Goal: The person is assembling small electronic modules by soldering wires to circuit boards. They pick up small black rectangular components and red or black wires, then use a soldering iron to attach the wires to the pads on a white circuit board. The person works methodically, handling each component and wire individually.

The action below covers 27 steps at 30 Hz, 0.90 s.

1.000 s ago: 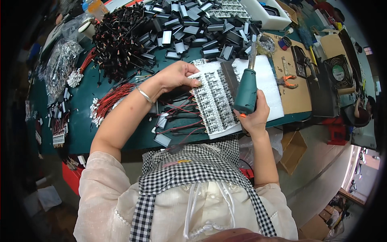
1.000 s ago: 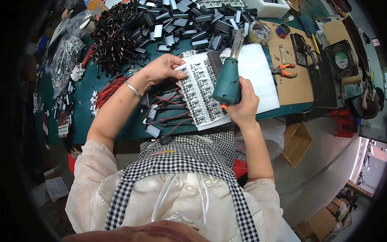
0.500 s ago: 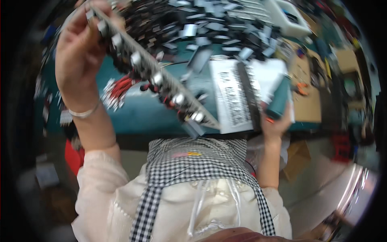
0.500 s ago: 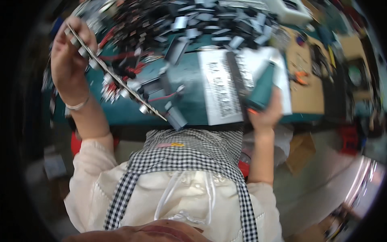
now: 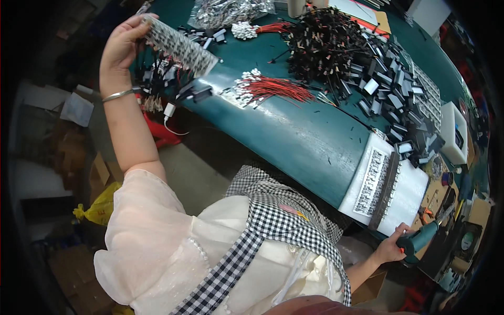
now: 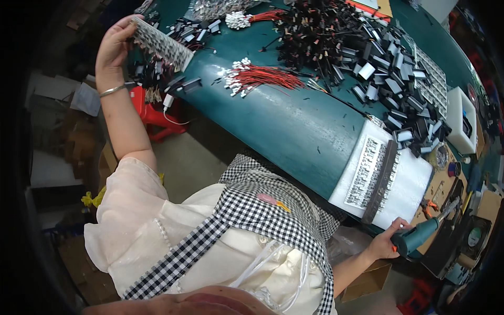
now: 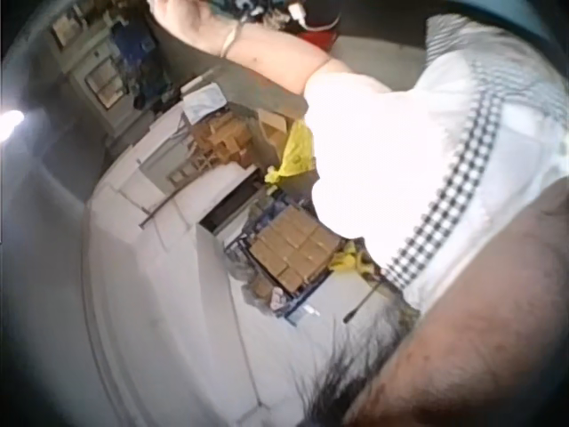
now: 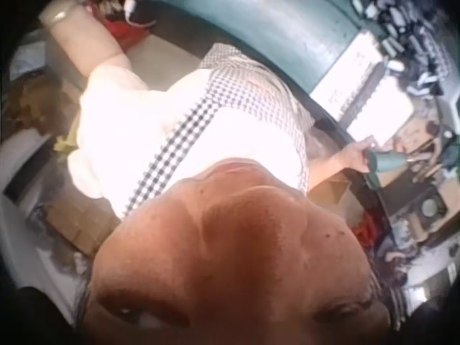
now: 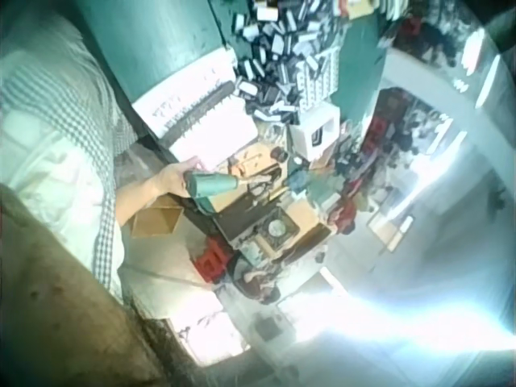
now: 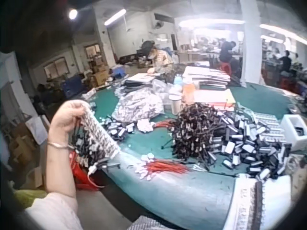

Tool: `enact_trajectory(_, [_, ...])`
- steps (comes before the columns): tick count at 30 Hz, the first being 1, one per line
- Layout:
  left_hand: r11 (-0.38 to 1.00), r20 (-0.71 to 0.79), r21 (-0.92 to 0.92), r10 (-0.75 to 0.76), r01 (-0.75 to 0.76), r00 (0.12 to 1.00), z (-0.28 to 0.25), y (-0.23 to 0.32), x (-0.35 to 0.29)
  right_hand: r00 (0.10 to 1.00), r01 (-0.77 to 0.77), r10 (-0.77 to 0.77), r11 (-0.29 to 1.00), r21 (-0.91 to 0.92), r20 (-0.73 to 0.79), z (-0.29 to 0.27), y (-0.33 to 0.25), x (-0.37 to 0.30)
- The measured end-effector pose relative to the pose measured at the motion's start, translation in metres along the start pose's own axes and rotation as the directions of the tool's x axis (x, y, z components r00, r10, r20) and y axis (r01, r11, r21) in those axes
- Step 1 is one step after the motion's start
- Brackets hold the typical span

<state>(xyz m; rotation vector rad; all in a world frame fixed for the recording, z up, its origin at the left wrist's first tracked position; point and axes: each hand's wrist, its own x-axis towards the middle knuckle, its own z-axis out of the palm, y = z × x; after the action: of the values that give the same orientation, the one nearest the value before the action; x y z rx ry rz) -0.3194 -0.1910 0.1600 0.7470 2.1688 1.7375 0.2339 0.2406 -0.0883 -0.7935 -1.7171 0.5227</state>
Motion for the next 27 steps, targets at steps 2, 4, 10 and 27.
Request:
enact_trajectory(2, [0.991,-0.022,0.065,-0.120,0.121,0.993,-0.020,-0.027,0.006,1.000,0.012,-0.012,1.000,-0.010,-0.002,0.000,0.004,-0.002])
enact_trajectory(4, [0.960,-0.076,0.129,-0.238,0.247,0.968,-0.035,-0.059,0.019,0.993,-0.116,0.119,0.987,0.115,-0.017,0.000,0.007,-0.007])
enact_trajectory(10, [0.893,-0.103,0.034,-0.443,0.448,0.891,-0.031,-0.159,0.066,0.994,-0.077,0.086,0.987,-0.142,0.060,0.010,-0.009,-0.001])
enact_trajectory(27, [0.290,-0.253,0.920,-0.073,0.264,0.965,-0.040,-0.213,0.030,0.993,-0.022,0.069,0.903,-0.428,0.095,0.023,-0.036,0.013])
